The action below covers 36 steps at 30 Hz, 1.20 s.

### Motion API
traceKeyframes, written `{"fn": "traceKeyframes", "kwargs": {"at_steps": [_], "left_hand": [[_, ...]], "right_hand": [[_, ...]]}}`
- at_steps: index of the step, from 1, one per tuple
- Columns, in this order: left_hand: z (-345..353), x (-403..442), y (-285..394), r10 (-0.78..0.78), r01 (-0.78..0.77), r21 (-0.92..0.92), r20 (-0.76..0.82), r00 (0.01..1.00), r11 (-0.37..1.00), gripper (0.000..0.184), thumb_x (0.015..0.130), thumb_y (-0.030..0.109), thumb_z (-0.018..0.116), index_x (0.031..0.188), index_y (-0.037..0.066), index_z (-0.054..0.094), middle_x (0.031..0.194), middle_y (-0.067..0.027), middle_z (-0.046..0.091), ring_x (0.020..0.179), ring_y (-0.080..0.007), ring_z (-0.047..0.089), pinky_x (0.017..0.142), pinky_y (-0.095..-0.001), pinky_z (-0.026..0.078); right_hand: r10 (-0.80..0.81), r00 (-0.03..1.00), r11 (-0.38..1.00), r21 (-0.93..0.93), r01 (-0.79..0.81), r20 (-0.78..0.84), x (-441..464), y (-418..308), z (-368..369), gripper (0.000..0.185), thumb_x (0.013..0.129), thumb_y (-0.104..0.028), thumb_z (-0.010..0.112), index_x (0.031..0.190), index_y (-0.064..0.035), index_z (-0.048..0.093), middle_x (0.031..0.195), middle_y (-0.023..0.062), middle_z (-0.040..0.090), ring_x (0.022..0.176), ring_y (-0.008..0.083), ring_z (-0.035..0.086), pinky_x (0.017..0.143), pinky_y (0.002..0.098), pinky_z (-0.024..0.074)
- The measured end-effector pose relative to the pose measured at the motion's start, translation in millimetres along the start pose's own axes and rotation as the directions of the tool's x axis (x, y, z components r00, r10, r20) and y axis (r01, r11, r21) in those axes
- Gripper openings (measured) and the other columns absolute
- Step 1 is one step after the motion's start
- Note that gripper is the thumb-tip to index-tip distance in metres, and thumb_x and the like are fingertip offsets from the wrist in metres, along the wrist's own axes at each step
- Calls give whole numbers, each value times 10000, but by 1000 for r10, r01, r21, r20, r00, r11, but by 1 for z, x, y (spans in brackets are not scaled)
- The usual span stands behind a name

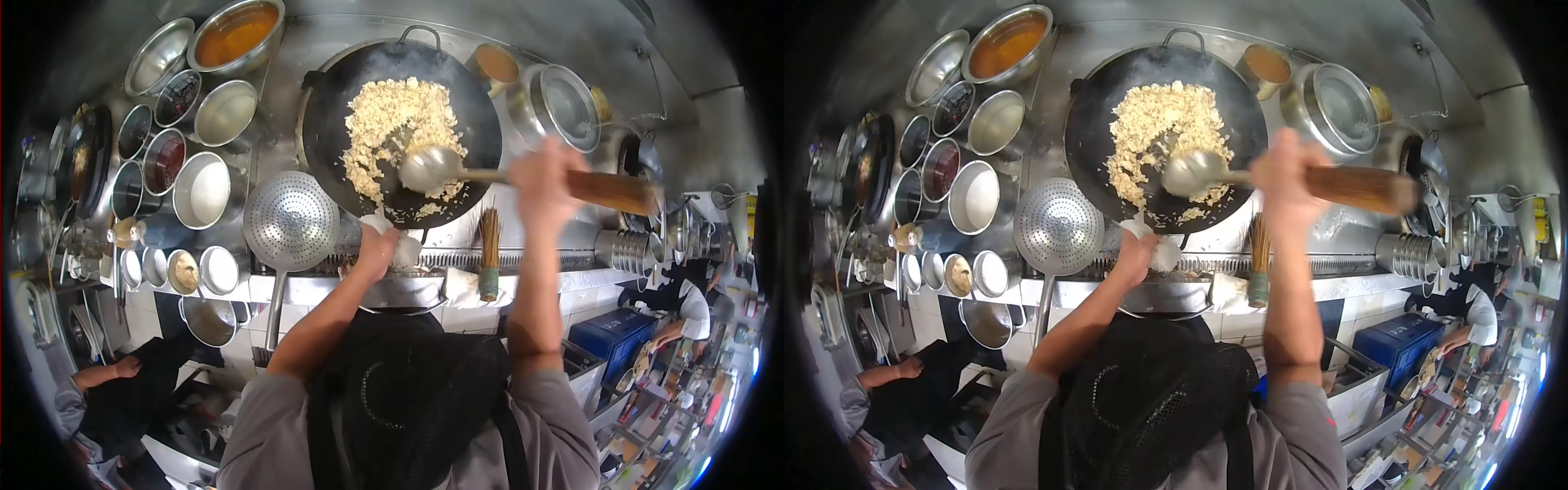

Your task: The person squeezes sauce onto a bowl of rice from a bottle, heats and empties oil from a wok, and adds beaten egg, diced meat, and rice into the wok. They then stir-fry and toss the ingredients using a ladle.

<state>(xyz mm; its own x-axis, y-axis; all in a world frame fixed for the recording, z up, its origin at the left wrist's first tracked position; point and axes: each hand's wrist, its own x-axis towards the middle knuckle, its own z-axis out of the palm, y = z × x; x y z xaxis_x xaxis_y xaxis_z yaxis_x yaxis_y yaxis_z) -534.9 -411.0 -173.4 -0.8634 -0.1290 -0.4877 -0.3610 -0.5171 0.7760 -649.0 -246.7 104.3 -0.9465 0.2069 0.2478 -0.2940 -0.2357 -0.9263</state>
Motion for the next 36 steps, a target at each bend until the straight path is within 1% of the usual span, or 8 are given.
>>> {"fn": "traceKeyframes", "kwargs": {"at_steps": [2,4,14,19,23,30,33,36], "left_hand": [[11,-9,25,-25,25,-29,-22,999,999,608,866,-84,579,1427,15,366,1267,-129,577,1106,-239,617,925,-378,541],[15,-12,33,-44,44,-20,8,999,999,571,858,-93,587,1393,11,416,1246,-126,596,1077,-230,634,906,-373,552],[-2,2,18,-41,42,-34,24,999,999,507,836,-71,616,1321,-35,472,1212,-121,613,1062,-224,639,862,-359,549],[1,2,25,-47,47,40,3,999,998,539,822,-88,576,1341,5,464,1221,-99,588,1083,-226,625,899,-362,538],[-6,9,10,-10,10,14,-11,1000,1000,536,818,-67,588,1337,-18,467,1206,-112,592,1065,-235,624,888,-365,534],[-8,13,-1,54,-53,121,-6,999,991,532,824,-52,619,1331,-23,462,1192,-137,594,1051,-246,617,868,-373,531],[3,7,15,3,-4,-20,-40,999,1000,463,846,-79,588,1290,9,486,1150,-110,612,1056,-258,645,877,-390,546],[2,16,15,-72,72,-61,-2,997,996,490,876,-55,591,1343,16,463,1212,-125,600,1083,-275,642,919,-416,547]], "right_hand": [[-75,992,996,45,71,106,6,0,-22,312,1037,-126,637,748,-118,522,587,-62,454,505,35,392,441,262,287],[-437,880,898,-151,414,-186,10,71,-33,301,1060,-89,570,780,-103,460,561,-19,434,451,99,406,445,278,367],[-214,912,966,60,250,-350,96,56,2,380,1003,-197,720,756,-118,442,545,-34,389,418,86,344,402,299,282],[24,990,1000,10,-23,-136,79,17,55,363,1034,-179,663,746,-125,450,525,-46,354,405,74,306,408,304,261],[-262,954,955,106,278,-148,111,-2,46,436,1025,-211,687,701,-140,403,529,-41,379,409,79,329,420,319,294],[-51,992,990,-125,66,118,69,19,80,441,997,-157,722,672,-132,425,521,-38,409,401,85,347,401,294,334],[-300,954,954,18,300,-2,71,-8,92,392,995,-129,710,690,-118,465,540,-30,432,404,84,357,394,289,322],[-136,991,977,166,132,13,55,54,89,356,985,-115,704,692,-89,504,539,-15,485,472,84,485,450,276,391]]}}
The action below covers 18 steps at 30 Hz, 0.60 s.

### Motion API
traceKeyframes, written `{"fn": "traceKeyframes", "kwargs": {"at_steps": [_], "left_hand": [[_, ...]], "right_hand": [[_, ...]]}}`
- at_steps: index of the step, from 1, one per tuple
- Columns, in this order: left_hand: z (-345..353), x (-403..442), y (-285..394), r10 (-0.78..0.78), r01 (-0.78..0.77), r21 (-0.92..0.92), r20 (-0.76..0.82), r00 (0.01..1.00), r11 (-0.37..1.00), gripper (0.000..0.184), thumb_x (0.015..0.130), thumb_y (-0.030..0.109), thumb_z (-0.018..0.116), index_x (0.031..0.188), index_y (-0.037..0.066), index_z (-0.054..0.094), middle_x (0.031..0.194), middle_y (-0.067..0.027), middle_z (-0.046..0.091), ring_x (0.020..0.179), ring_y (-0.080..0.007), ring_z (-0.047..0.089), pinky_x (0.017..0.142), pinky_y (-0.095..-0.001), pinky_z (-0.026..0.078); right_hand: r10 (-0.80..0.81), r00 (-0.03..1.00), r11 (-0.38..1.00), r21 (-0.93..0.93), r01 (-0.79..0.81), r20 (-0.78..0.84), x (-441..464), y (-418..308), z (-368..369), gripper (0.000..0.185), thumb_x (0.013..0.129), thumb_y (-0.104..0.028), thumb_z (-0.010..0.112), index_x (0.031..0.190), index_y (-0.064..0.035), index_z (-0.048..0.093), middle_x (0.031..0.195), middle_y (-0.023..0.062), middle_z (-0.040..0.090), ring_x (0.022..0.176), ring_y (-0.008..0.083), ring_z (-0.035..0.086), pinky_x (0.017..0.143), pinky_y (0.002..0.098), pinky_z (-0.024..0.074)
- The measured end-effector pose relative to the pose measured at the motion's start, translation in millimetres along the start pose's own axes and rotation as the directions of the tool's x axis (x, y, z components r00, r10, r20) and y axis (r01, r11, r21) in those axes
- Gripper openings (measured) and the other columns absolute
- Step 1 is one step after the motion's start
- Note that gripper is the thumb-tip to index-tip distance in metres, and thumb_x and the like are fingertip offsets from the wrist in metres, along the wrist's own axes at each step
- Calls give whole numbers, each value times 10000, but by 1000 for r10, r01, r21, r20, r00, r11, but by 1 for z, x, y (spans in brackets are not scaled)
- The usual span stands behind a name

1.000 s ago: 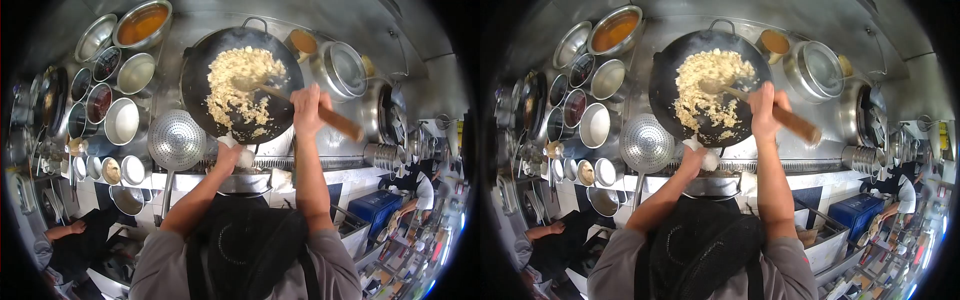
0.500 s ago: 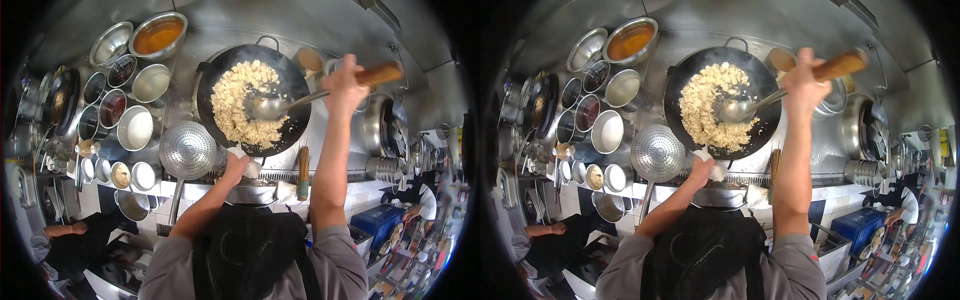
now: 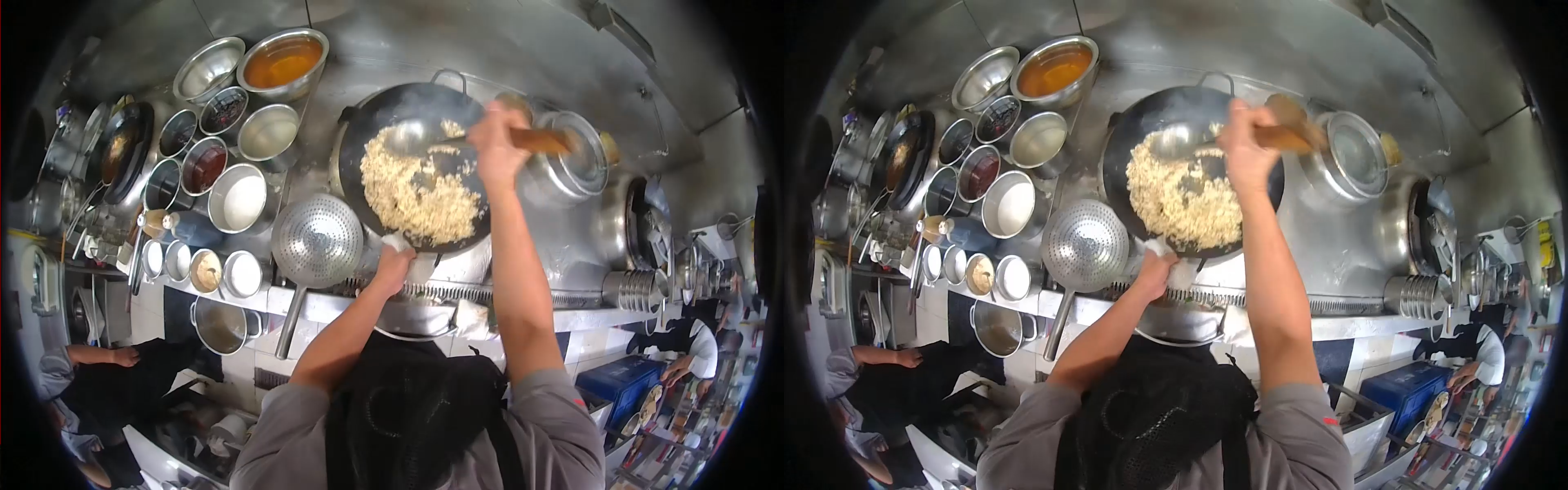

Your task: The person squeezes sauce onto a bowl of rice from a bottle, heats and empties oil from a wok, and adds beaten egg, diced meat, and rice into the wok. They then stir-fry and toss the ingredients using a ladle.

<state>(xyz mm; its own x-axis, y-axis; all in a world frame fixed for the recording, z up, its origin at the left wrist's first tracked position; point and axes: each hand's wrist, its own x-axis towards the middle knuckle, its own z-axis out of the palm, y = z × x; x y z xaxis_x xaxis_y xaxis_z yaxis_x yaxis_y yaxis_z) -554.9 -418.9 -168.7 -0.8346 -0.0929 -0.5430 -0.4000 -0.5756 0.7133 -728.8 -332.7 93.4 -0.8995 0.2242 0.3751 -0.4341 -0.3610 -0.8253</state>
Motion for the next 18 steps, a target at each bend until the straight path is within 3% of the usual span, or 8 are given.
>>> {"fn": "traceKeyframes", "kwargs": {"at_steps": [2,4,5,6,11,12,14,18], "left_hand": [[-2,-22,-18,-15,14,23,33,999,1000,495,896,-37,590,1367,18,452,1243,-130,589,1096,-283,640,926,-429,551],[23,-50,-3,69,-76,-68,-106,992,995,413,942,36,584,1340,29,474,1189,-123,606,1032,-275,653,844,-416,568],[31,-63,4,22,-46,-130,-181,983,990,371,966,75,578,1323,36,488,1159,-117,617,1007,-269,659,805,-402,573],[2,-46,-9,-171,172,134,-19,985,976,402,974,86,571,1364,41,483,1214,-108,624,1096,-265,645,895,-388,561],[41,-197,13,94,-104,-191,-58,994,976,457,947,22,615,1364,47,429,1202,-126,619,1053,-230,655,854,-407,566],[52,-193,24,96,-105,-185,-59,994,977,457,947,22,615,1364,47,429,1202,-126,619,1053,-230,655,854,-407,566],[65,-183,31,-144,134,-146,-56,988,980,473,973,52,602,1406,24,414,1243,-140,608,1075,-215,631,884,-392,549],[23,-151,-75,149,-149,2,-82,985,989,358,987,42,556,1342,2,527,1202,-121,657,1088,-244,661,906,-393,557]], "right_hand": [[97,989,991,-103,-86,109,-24,-10,-21,367,963,-96,726,680,-101,491,549,-17,484,494,83,497,468,270,412],[48,998,874,-486,-17,52,-49,-37,-37,378,952,-95,734,684,-112,467,566,-22,491,481,75,477,463,267,406],[201,980,959,-206,-197,0,-36,-38,-44,376,963,-104,720,681,-111,471,561,-25,484,466,70,453,446,271,372],[181,978,980,-97,-171,103,-30,-41,-54,385,979,-113,706,678,-106,467,558,-21,484,455,64,435,428,278,340],[173,940,985,-26,-173,295,-92,-175,-107,392,999,-151,704,685,-101,475,555,-14,493,466,63,447,432,270,330],[459,855,852,152,-501,242,-88,-141,-178,359,1028,-184,667,718,-111,502,588,-1,511,500,61,448,455,278,350],[275,938,961,-90,-261,211,-126,-142,-128,406,1021,-221,690,693,-94,489,597,-15,522,532,55,445,474,272,356],[18,965,960,-275,57,263,-134,-103,-126,438,1009,-258,710,677,-56,507,612,5,529,571,76,414,518,289,383]]}}
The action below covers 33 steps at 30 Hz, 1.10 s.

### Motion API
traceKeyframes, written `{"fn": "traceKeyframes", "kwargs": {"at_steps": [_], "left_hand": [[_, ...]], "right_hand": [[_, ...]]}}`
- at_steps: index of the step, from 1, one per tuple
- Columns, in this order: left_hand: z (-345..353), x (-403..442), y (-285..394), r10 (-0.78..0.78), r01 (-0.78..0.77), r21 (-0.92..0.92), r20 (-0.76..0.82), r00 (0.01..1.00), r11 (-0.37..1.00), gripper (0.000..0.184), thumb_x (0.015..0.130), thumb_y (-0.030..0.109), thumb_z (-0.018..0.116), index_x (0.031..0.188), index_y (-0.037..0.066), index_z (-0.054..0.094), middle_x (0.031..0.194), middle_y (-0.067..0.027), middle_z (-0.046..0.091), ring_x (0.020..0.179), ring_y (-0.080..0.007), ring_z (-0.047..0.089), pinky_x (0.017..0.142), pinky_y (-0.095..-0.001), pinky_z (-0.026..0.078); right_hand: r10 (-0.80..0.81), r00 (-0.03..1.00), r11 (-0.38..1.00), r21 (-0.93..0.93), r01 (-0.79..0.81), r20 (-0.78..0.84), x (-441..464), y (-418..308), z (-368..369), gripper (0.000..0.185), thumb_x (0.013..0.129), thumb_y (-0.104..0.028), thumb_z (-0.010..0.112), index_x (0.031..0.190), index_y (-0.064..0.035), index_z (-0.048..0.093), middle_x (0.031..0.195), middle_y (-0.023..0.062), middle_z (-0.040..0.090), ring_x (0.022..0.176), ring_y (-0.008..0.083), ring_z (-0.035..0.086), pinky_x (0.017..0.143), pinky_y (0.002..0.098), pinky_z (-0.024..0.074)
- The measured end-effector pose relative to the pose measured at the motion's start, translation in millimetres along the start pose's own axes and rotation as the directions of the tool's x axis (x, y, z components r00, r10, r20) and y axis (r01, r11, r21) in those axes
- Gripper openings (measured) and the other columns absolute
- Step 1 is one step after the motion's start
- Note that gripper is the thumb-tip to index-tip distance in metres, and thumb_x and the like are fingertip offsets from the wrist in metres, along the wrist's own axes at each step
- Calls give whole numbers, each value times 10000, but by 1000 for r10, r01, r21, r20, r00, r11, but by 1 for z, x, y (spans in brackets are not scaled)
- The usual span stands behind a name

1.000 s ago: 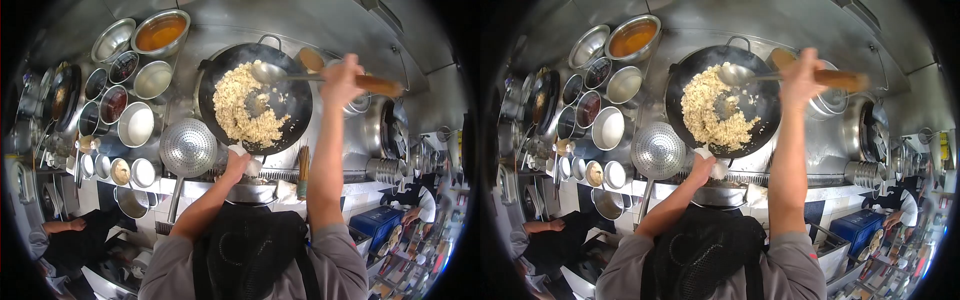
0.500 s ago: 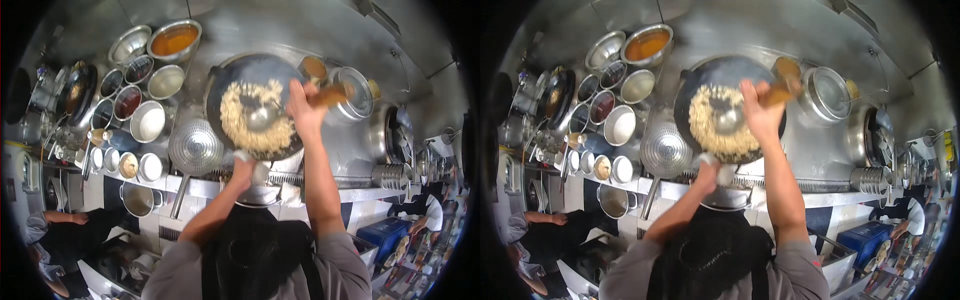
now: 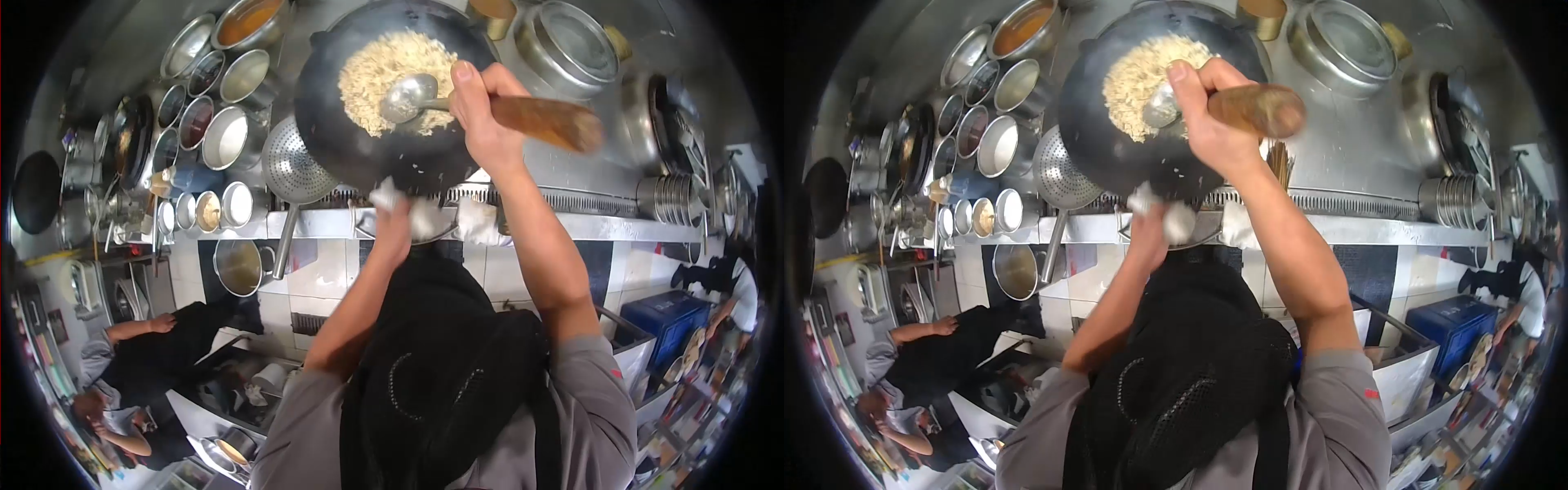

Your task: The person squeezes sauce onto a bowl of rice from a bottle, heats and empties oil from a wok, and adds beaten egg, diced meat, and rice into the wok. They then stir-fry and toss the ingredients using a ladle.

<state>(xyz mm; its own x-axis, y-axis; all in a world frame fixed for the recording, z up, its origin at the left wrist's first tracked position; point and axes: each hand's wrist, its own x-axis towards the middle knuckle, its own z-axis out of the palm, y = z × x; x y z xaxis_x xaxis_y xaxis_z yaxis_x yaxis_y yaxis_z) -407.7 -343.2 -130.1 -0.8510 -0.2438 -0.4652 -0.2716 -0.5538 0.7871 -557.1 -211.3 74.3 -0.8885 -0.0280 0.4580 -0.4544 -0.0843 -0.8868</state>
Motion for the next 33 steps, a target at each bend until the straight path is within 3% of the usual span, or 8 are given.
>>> {"fn": "traceKeyframes", "kwargs": {"at_steps": [4,7,16,20,23,26,29,33], "left_hand": [[61,-112,91,81,-81,-8,-7,997,997,404,994,58,560,1380,-47,501,1272,-177,635,1220,-275,637,1045,-410,526],[82,-41,130,-210,218,-156,63,976,963,248,945,38,589,1193,38,587,1105,-167,693,1019,-333,701,938,-486,556],[41,-16,33,64,-65,-121,-15,998,990,496,986,66,550,1460,38,407,1354,-115,561,1242,-275,603,1030,-473,541],[51,95,31,-13,-8,-141,-143,990,990,296,994,6,504,1288,38,481,1191,-132,618,1015,-263,685,872,-444,610],[34,109,17,71,-76,-105,-49,996,992,369,983,-35,494,1342,37,443,1286,-141,574,1123,-254,639,913,-442,594],[38,105,40,123,-103,-189,95,988,976,625,937,-18,543,1502,-3,274,1394,-159,484,1222,-227,535,1057,-347,457],[10,97,13,-26,33,-117,55,998,993,709,910,-44,515,1553,18,222,1437,-142,445,1274,-226,490,1084,-357,432],[16,118,41,-47,63,-158,102,994,985,680,899,-30,546,1514,21,258,1393,-143,467,1267,-231,488,1076,-365,430]], "right_hand": [[-108,993,977,191,96,57,-48,-98,-29,301,937,-93,760,697,-61,580,680,118,711,549,161,654,542,316,518],[113,986,969,-233,-82,122,-46,-75,-19,321,992,-150,705,704,-49,609,643,97,676,521,165,602,523,330,468],[-425,904,860,328,391,37,65,-98,-14,275,1030,-27,622,773,-95,556,573,3,515,450,93,452,404,276,351],[-41,972,974,208,91,-233,93,-21,54,414,982,-182,740,644,-108,512,564,-41,511,477,63,448,447,272,356],[131,990,990,-45,-133,-49,66,44,62,404,1003,-228,704,665,-74,544,596,-47,527,582,80,490,550,302,424],[-146,881,949,-189,254,450,48,53,26,375,1025,-167,690,744,-97,452,598,-19,542,536,70,469,511,265,424],[103,993,932,-344,-117,-60,21,45,43,342,1098,-201,533,776,-101,471,619,-10,488,541,70,457,535,297,432],[-76,939,992,-121,37,-335,1,65,33,316,1018,-181,702,775,-72,532,662,46,608,623,69,548,552,275,443]]}}
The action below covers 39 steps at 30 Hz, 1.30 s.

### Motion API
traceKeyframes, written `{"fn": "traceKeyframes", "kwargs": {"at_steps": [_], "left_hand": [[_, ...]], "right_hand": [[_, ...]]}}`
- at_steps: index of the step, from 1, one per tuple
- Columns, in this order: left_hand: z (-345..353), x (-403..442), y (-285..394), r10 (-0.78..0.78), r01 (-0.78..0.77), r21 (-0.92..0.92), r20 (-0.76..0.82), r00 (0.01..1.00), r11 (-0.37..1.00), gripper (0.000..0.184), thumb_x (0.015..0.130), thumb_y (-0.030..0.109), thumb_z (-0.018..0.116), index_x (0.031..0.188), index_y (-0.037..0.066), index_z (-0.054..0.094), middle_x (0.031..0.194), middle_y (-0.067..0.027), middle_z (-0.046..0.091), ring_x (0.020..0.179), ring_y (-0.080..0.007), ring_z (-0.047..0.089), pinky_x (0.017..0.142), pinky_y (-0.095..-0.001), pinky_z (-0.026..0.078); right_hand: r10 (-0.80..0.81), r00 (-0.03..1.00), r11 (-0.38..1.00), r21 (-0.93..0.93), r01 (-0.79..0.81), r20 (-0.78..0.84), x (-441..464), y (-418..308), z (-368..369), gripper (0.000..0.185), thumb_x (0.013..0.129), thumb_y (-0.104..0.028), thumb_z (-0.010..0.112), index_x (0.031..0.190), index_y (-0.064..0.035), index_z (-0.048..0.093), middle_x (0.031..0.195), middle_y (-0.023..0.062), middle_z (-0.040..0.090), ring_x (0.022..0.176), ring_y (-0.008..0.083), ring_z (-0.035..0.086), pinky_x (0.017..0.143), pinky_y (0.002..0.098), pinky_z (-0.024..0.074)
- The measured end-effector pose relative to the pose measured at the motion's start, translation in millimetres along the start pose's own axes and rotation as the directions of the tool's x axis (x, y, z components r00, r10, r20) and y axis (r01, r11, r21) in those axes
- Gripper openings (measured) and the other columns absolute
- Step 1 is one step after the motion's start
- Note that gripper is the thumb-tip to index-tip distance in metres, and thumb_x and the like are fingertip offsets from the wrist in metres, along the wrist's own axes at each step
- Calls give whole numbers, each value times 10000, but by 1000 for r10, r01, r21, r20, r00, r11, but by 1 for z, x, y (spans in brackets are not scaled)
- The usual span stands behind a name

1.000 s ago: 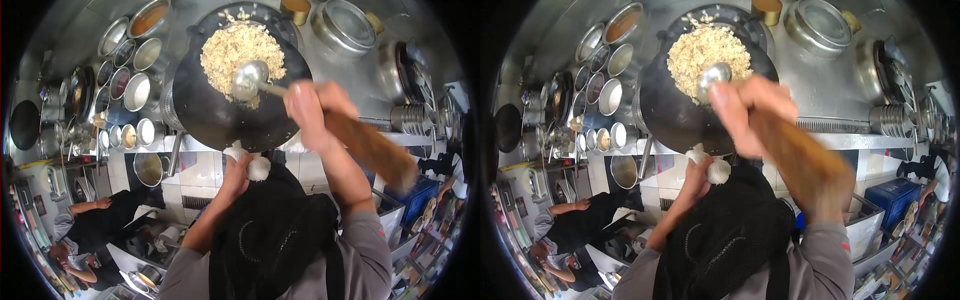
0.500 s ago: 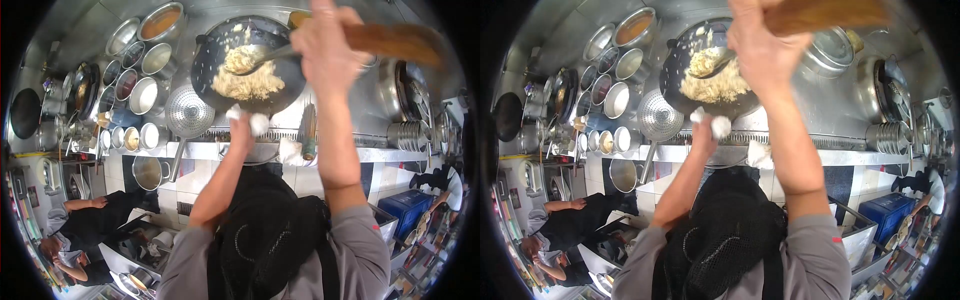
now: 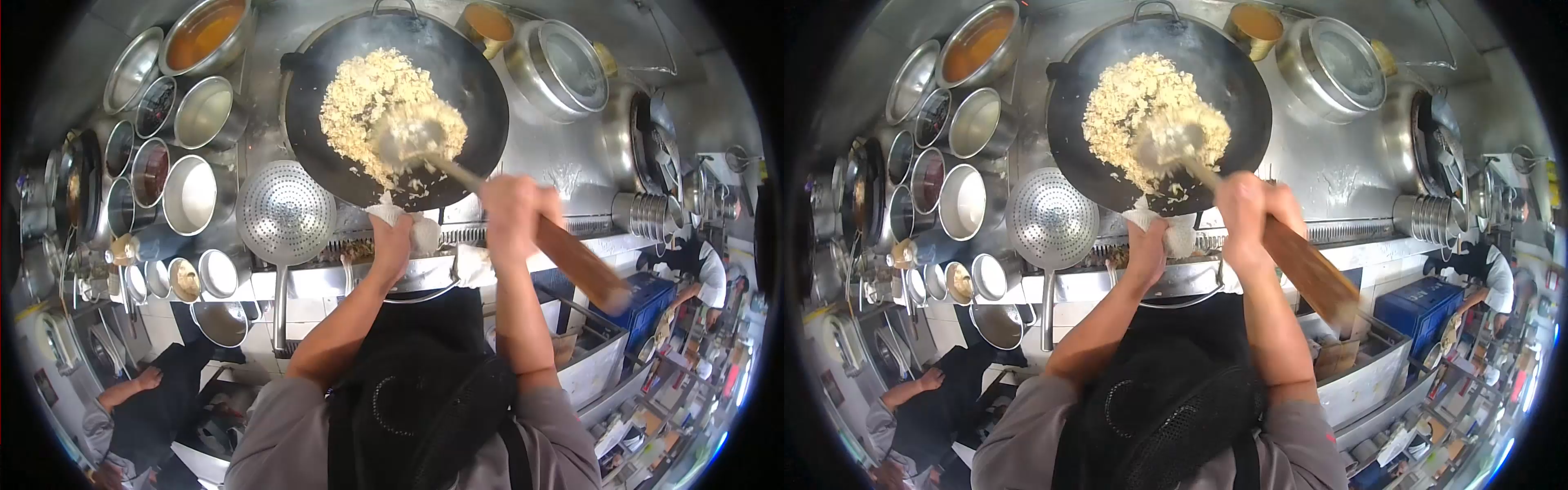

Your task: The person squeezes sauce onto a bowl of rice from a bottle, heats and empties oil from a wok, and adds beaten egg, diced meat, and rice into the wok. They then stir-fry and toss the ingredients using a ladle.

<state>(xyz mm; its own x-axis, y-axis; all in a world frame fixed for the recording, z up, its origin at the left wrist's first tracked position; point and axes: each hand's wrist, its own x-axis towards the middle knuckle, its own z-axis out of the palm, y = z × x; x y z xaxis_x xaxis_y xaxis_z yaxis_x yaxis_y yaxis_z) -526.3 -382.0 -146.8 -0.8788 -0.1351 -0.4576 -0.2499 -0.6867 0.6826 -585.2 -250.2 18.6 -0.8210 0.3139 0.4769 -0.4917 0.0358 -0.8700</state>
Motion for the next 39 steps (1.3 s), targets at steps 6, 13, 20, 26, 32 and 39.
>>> {"fn": "traceKeyframes", "kwargs": {"at_steps": [6,13,20,26,32,39], "left_hand": [[-5,-1,8,-1,15,183,-77,997,983,671,871,-63,530,1497,45,311,1351,-106,496,1221,-223,525,1059,-367,453],[-28,20,1,84,-64,341,-44,996,938,725,833,-93,528,1506,31,291,1396,-117,473,1236,-233,512,1059,-360,445],[-33,29,3,-9,19,291,-36,999,956,683,860,-57,577,1470,-15,273,1342,-153,496,1201,-246,538,1028,-356,466],[-46,37,-15,53,-26,368,-63,997,929,636,875,8,625,1424,-47,309,1319,-186,511,1192,-274,541,1028,-360,460],[-30,33,7,-21,43,366,-65,998,930,574,877,11,637,1374,-45,356,1292,-193,521,1150,-269,554,981,-384,486],[-66,60,-21,263,-556,391,590,763,734,456,905,22,624,1302,-26,405,1178,-140,580,971,-242,616,896,-408,527]], "right_hand": [[87,992,977,189,-102,89,101,-35,-21,319,1042,-193,651,769,-120,504,558,-17,493,457,95,451,453,290,402],[252,960,948,228,-221,-118,147,0,28,372,1011,-216,712,757,-119,457,542,-24,406,413,99,334,393,318,298],[217,973,912,371,-176,-72,141,30,81,400,1014,-180,689,727,-139,413,525,-31,399,414,97,365,412,324,359],[160,987,955,250,-162,27,150,-38,114,399,1009,-190,704,724,-125,433,537,-45,399,414,73,359,401,288,293],[28,846,995,-96,27,533,108,-15,133,387,964,-190,738,661,-87,521,626,1,595,564,82,529,541,284,441],[-337,456,934,229,276,824,32,-67,92,459,908,-195,773,582,-123,458,496,42,469,426,179,472,456,330,403]]}}
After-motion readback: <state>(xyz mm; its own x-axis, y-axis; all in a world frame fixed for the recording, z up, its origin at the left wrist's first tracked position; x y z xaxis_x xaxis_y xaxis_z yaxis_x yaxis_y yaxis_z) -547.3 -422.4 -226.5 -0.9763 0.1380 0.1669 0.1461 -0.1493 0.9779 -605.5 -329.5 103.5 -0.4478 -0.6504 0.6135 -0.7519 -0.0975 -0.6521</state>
